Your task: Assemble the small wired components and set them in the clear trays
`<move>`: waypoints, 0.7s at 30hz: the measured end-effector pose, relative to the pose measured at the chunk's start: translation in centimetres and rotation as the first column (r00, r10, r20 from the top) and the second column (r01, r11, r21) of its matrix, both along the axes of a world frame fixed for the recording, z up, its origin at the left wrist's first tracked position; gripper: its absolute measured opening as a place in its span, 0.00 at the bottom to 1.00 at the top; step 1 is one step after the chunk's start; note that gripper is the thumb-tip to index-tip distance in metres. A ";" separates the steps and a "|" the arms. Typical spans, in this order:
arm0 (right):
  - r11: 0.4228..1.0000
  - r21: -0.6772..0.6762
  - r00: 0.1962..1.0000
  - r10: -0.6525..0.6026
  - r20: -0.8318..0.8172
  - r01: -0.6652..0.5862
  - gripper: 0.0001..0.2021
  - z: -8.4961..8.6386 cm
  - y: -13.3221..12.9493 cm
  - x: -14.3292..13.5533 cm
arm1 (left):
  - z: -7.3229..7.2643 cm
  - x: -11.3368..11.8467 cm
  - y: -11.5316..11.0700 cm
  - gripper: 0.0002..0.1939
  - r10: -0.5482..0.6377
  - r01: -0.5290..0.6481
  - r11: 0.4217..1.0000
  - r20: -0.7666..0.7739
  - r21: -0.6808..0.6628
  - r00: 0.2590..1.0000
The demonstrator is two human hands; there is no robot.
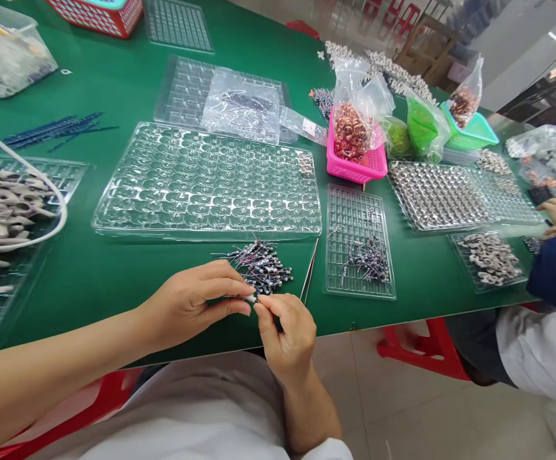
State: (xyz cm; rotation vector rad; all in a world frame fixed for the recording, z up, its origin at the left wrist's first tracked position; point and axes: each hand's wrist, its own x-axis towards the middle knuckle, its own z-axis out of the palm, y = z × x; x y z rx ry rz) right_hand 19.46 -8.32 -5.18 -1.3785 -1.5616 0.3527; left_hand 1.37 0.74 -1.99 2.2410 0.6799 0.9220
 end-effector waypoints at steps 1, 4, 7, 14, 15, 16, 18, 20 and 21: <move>1.000 0.001 1.000 0.010 -0.001 -0.010 0.10 0.0 0.0 0.0 | 0.0 0.0 0.0 0.07 -0.005 0.005 1.000 -0.003 0.000 1.000; 0.999 0.015 0.999 0.031 -0.010 -0.031 0.12 0.0 0.1 0.0 | -0.1 0.1 -0.1 0.07 -0.012 0.012 1.000 -0.003 -0.005 1.000; 0.999 0.029 0.999 0.044 -0.019 -0.043 0.13 0.0 0.1 0.0 | -0.1 0.1 -0.1 0.06 -0.022 0.022 1.000 0.017 -0.007 1.000; 0.997 0.036 0.996 0.076 -0.045 -0.075 0.14 0.0 0.2 0.1 | -0.1 0.0 0.0 0.05 -0.061 0.061 0.998 0.040 -0.001 0.997; 0.996 0.036 0.996 0.078 -0.044 -0.076 0.14 0.0 0.2 0.1 | -0.1 0.0 0.0 0.05 -0.064 0.064 0.998 0.045 0.007 0.997; 0.996 0.036 0.996 0.079 -0.042 -0.078 0.14 0.0 0.2 0.1 | -0.1 0.0 0.0 0.05 -0.066 0.065 0.998 0.048 0.016 0.997; 0.996 0.033 0.996 0.079 -0.039 -0.078 0.14 0.0 0.2 0.1 | -0.1 0.1 -0.1 0.05 -0.069 0.068 0.997 0.049 0.038 0.996; 0.996 0.033 0.996 0.079 -0.034 -0.078 0.13 0.0 0.3 0.1 | -0.1 0.1 -0.2 0.05 -0.073 0.070 0.996 0.046 0.062 0.996; 0.996 0.035 0.996 0.081 -0.031 -0.080 0.13 0.0 0.3 0.1 | -0.1 0.1 -0.2 0.05 -0.076 0.072 0.995 0.044 0.073 0.996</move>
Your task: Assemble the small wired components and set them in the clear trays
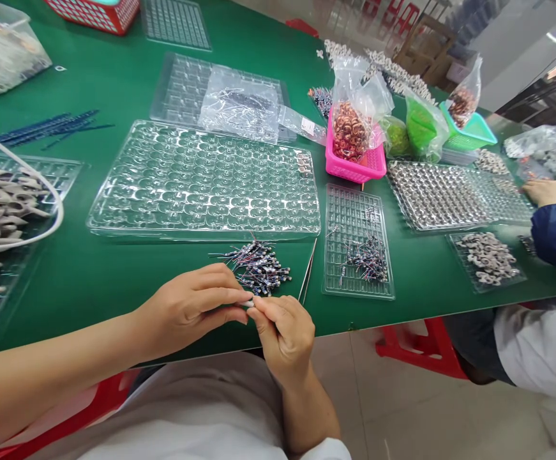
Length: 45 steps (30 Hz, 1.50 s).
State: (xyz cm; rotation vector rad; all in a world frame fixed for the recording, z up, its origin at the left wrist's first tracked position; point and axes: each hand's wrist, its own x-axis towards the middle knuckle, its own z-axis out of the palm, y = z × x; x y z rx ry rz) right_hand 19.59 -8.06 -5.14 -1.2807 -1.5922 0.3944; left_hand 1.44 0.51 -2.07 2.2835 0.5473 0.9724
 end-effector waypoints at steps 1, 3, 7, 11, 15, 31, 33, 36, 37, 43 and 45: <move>1.000 0.002 1.000 0.002 0.003 -0.002 0.13 0.0 0.0 0.0 | 0.0 0.0 0.0 0.05 -0.001 0.001 1.000 -0.003 0.008 1.000; 1.000 0.010 1.000 0.007 0.007 -0.007 0.13 0.0 0.0 0.0 | -0.1 0.0 -0.1 0.05 -0.001 0.001 1.000 0.001 0.023 1.000; 1.000 0.027 1.000 0.004 0.028 -0.005 0.14 -0.1 0.0 -0.1 | -0.3 0.0 -0.1 0.05 -0.001 0.000 1.000 0.006 0.028 1.000; 1.000 0.001 1.000 -0.006 0.006 0.006 0.12 -0.1 -0.2 -0.1 | -0.3 0.0 -0.2 0.07 -0.001 0.001 1.000 -0.006 -0.023 1.000; 0.992 -0.113 0.993 -0.075 -0.091 0.064 0.06 0.1 -0.3 -0.1 | 0.2 0.0 -0.3 0.14 0.031 -0.039 0.990 -0.061 -0.132 0.998; 0.970 -0.217 0.980 -0.145 -0.137 0.113 0.04 0.1 -0.3 -0.1 | 0.6 -0.1 -0.6 0.05 0.090 -0.107 0.985 -0.122 -0.139 0.988; 0.970 -0.213 0.982 -0.145 -0.125 0.116 0.04 0.1 -0.2 -0.2 | 0.5 -0.1 -0.6 0.05 0.091 -0.104 0.989 -0.119 -0.106 0.989; 0.970 -0.212 0.983 -0.146 -0.110 0.120 0.05 0.1 -0.2 -0.2 | 0.5 -0.2 -0.6 0.07 0.087 -0.095 0.993 -0.119 -0.069 0.989; 0.969 -0.213 0.983 -0.146 -0.108 0.121 0.05 0.1 -0.2 -0.2 | 0.5 -0.2 -0.6 0.07 0.087 -0.095 0.993 -0.122 -0.063 0.989; 0.966 -0.226 0.982 -0.154 -0.110 0.126 0.05 -0.1 -0.2 -0.2 | 0.6 -0.1 -0.7 0.07 0.109 -0.119 0.991 -0.147 -0.056 0.983; 0.965 -0.228 0.981 -0.160 -0.111 0.131 0.05 -0.1 -0.3 -0.2 | 0.8 -0.1 -0.7 0.07 0.118 -0.126 0.991 -0.157 -0.047 0.981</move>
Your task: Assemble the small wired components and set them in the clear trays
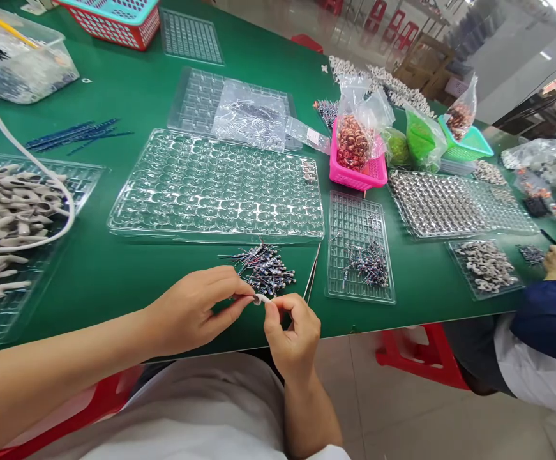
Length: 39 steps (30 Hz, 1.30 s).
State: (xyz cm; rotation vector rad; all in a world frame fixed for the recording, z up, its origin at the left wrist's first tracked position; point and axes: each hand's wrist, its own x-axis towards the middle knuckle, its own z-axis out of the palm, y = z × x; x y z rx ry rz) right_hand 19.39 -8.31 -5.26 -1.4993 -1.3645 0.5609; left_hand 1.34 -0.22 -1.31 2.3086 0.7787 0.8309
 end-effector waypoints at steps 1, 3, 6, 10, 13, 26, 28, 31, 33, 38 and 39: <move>1.000 0.001 1.000 -0.006 -0.003 0.006 0.05 0.0 0.0 0.0 | 0.1 0.0 0.0 0.07 0.002 -0.002 1.000 -0.002 0.007 1.000; 1.000 0.000 1.000 -0.016 -0.021 0.016 0.05 0.0 -0.1 -0.1 | 0.2 0.0 0.0 0.07 -0.001 0.001 1.000 -0.002 0.009 1.000; 1.000 -0.002 0.997 -0.021 -0.076 0.020 0.05 0.2 -0.1 0.0 | 0.5 -0.1 0.1 0.06 -0.026 0.026 0.998 0.006 -0.058 1.000; 1.000 0.001 0.990 -0.012 -0.142 0.012 0.06 0.3 0.1 0.1 | 0.5 -0.1 0.0 0.10 0.018 -0.015 0.979 0.012 -0.201 1.000; 1.000 0.004 0.991 0.021 -0.132 -0.020 0.07 0.3 0.2 0.1 | 0.1 0.1 -0.2 0.18 -0.009 0.019 0.976 0.046 -0.217 0.999; 0.969 0.014 0.763 -0.205 0.613 0.248 0.13 1.8 2.3 4.4 | -0.4 0.3 -0.2 0.05 0.031 -0.017 0.992 0.119 -0.121 0.992; 0.963 -0.058 0.661 -0.137 0.738 0.264 0.12 1.7 3.2 4.8 | -0.3 0.3 -0.3 0.06 0.039 -0.025 0.993 0.120 -0.117 0.992; 0.946 -0.143 0.573 -0.052 0.818 0.291 0.10 1.7 3.7 4.9 | -0.2 0.3 -0.3 0.06 0.053 -0.038 0.992 0.122 -0.122 0.991; 0.934 -0.170 0.554 -0.035 0.832 0.314 0.11 1.8 3.5 4.8 | 0.0 0.2 -0.3 0.07 0.062 -0.044 0.989 0.128 -0.140 0.990; 0.914 -0.210 0.586 -0.035 0.810 0.346 0.15 1.9 2.0 4.9 | 0.2 0.2 -0.2 0.08 0.083 -0.049 0.973 0.140 -0.227 0.987; 0.916 -0.205 0.605 -0.051 0.795 0.346 0.16 1.9 1.5 4.9 | 0.2 0.2 -0.2 0.08 0.087 -0.052 0.970 0.139 -0.239 0.986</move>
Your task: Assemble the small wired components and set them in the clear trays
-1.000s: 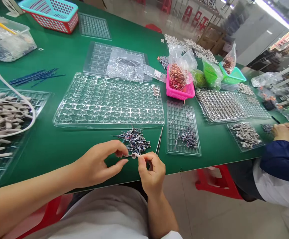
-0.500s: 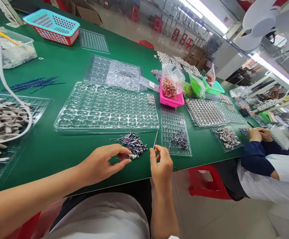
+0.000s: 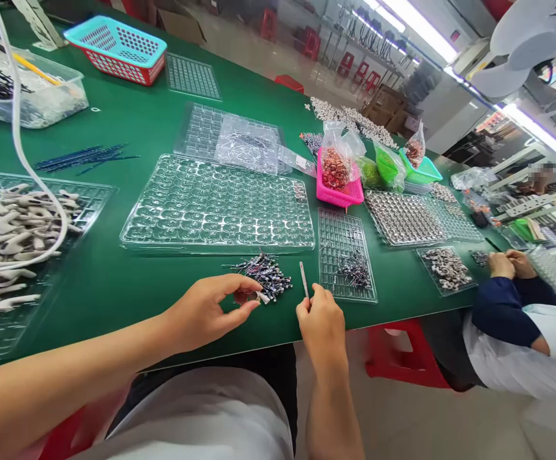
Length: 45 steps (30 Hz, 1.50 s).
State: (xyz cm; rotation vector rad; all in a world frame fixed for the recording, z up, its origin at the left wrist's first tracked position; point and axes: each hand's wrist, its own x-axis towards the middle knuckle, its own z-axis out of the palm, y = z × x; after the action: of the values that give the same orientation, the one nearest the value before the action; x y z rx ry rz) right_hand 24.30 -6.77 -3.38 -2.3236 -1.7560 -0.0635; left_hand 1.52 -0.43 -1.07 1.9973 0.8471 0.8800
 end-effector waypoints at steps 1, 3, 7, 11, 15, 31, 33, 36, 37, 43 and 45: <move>1.000 0.027 1.000 -0.003 -0.031 0.004 0.16 0.0 -0.4 0.1 | 0.0 0.0 0.0 0.08 0.003 -0.003 1.000 -0.001 -0.010 1.000; 0.994 0.108 0.992 0.009 -0.128 0.005 0.15 0.3 -1.3 0.1 | 0.1 0.0 0.1 0.07 0.006 -0.007 1.000 -0.007 -0.024 1.000; 0.934 0.357 0.870 0.166 -0.465 0.013 0.09 1.1 -2.6 -0.7 | -0.2 0.1 0.3 0.07 0.013 -0.014 0.999 -0.020 -0.037 1.000; 0.774 0.627 0.636 0.442 -0.632 0.085 0.06 1.6 -2.9 -2.8 | -0.6 0.1 0.4 0.07 0.024 -0.025 0.999 -0.024 -0.026 0.999; 0.704 0.710 0.555 0.593 -0.584 -0.005 0.14 0.7 -2.9 -4.7 | -0.6 0.1 0.4 0.06 0.026 -0.027 0.999 -0.039 -0.038 0.999; 0.652 0.707 0.650 0.667 -0.364 -0.273 0.19 -0.4 -1.9 -4.9 | -0.5 0.1 0.4 0.06 0.007 -0.010 0.999 -0.064 -0.044 0.998; 0.649 0.705 0.648 0.673 -0.357 -0.286 0.20 -0.5 -1.9 -4.8 | -0.5 0.1 0.4 0.06 0.002 -0.004 0.999 -0.061 -0.046 0.998; 0.640 0.703 0.647 0.684 -0.337 -0.311 0.21 -0.5 -1.9 -4.8 | -0.5 0.2 0.4 0.06 0.004 -0.007 0.999 -0.060 -0.048 0.998; 0.636 0.702 0.646 0.689 -0.328 -0.321 0.21 -0.5 -1.9 -4.8 | -0.5 0.2 0.4 0.07 0.003 -0.006 0.999 -0.063 -0.050 0.998; 0.611 0.709 0.657 0.701 -0.277 -0.352 0.21 -0.5 -1.7 -4.8 | -0.4 0.1 0.6 0.07 -0.002 -0.002 0.999 -0.081 -0.051 0.997; 0.615 0.705 0.663 0.696 -0.275 -0.353 0.20 -0.5 -1.7 -4.8 | -0.3 0.1 0.6 0.07 -0.006 0.002 0.999 -0.085 -0.052 0.996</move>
State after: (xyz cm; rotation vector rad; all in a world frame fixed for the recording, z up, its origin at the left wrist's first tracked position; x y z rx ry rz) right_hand 19.50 -8.45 -3.89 -1.1167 -1.7230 0.1070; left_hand 1.64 0.17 -1.41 2.0023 0.9039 0.7679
